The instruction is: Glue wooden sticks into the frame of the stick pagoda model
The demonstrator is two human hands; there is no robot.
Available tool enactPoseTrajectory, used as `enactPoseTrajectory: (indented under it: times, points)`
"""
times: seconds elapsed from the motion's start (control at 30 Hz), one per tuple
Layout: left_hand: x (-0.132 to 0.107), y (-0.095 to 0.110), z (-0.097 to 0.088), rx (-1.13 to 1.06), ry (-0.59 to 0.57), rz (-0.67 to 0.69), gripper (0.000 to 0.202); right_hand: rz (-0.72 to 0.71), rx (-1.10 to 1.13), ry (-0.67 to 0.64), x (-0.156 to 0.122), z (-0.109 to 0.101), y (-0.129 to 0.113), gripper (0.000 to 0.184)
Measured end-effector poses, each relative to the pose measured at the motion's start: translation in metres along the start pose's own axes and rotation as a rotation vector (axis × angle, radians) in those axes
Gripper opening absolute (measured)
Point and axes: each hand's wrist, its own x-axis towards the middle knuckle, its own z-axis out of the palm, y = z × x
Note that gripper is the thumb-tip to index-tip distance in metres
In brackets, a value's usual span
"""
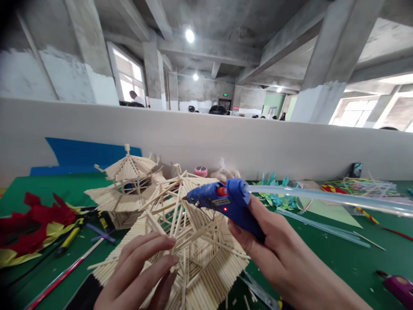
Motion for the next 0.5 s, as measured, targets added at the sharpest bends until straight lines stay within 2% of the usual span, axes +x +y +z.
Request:
enactPoseTrajectory:
  times: [0.17, 0.27, 0.37, 0.5]
  points:
    - [-0.001, 0.001, 0.002, 0.007, -0.011, 0.021, 0.018, 0.030, -0.088, 0.045, -0.006, -0.003, 0.018, 0.032]
    - [0.000, 0.001, 0.000, 0.018, -0.012, 0.012, 0.019, 0.001, -0.066, 0.044, -0.005, -0.002, 0.023, 0.028]
    - [0.000, -0.001, -0.002, 0.048, -0.038, 0.055, 0.021, -0.032, -0.006, 0.037, -0.001, 0.000, 0.013, 0.022]
    - [0.001, -0.003, -0.003, 0.068, -0.031, 0.075, 0.021, -0.039, 0.008, -0.004, 0.001, 0.001, -0.003, 0.023]
